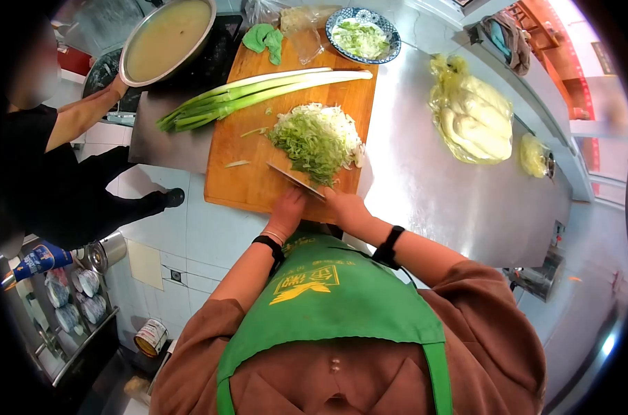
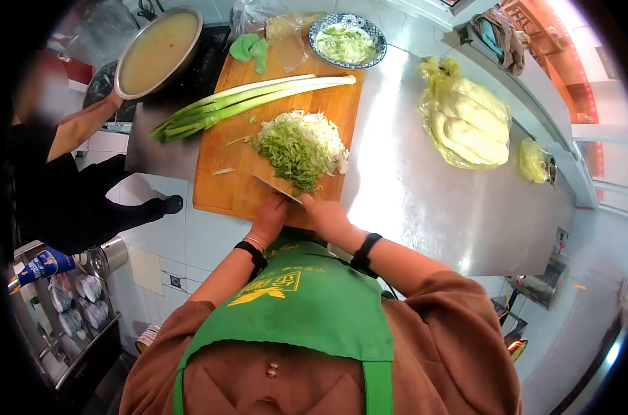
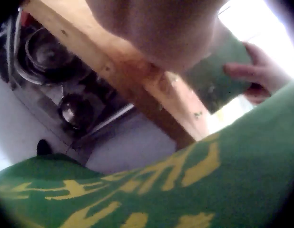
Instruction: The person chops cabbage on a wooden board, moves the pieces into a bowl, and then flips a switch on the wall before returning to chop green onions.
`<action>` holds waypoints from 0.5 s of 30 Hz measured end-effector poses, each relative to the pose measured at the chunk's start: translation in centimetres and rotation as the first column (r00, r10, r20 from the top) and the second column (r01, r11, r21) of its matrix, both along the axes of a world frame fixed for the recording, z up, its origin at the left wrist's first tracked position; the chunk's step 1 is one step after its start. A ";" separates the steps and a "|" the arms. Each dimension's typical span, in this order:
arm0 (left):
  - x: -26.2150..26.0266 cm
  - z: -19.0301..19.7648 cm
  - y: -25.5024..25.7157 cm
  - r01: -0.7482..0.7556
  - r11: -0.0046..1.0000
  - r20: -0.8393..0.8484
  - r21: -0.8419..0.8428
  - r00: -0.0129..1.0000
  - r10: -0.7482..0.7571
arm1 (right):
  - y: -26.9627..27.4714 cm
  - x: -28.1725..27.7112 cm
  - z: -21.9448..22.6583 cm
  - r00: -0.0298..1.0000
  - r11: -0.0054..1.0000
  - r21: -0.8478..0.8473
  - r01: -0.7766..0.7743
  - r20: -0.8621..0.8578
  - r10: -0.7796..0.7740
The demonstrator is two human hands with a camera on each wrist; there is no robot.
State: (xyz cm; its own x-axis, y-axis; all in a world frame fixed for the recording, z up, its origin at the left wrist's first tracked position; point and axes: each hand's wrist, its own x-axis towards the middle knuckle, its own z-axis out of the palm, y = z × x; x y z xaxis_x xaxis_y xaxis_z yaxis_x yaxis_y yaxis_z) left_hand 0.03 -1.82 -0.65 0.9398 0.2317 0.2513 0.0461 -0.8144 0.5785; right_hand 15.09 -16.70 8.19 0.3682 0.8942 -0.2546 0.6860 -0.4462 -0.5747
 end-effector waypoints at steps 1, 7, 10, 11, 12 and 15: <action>0.0 0.1 0.0 0.000 1.000 -0.010 -0.008 1.000 0.000 | 0.2 -0.4 -0.4 1.000 1.000 -0.021 0.005 0.028 -0.005; -0.6 1.2 0.5 -0.110 0.978 -0.084 -0.175 0.992 0.097 | 2.6 1.8 0.1 0.993 0.977 0.186 0.105 -0.072 -0.093; -3.3 2.3 1.6 -0.211 0.968 -0.086 -0.139 0.976 0.200 | -1.6 3.6 2.2 0.993 1.000 0.018 -0.006 -0.120 0.008; -4.1 2.5 2.0 -0.280 0.953 -0.078 -0.112 0.959 0.273 | -2.9 4.4 2.4 0.993 1.000 0.021 -0.004 -0.117 0.007; -4.8 2.6 2.3 -0.350 0.933 -0.070 -0.086 0.936 0.345 | -4.2 5.3 2.4 0.985 0.984 -0.099 -0.147 -0.109 0.136; -4.3 2.2 3.2 -0.380 0.920 -0.043 -0.099 0.925 0.378 | -4.7 6.9 0.9 0.954 0.933 -0.198 -0.300 -0.085 0.288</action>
State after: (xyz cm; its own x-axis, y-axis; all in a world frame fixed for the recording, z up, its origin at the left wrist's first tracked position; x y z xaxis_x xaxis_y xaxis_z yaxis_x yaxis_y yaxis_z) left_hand -4.29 1.36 1.54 0.7816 0.5951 0.1867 0.3531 -0.6690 0.6541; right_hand 21.96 -21.35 9.07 0.0775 0.8862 -0.4568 0.7748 -0.3419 -0.5317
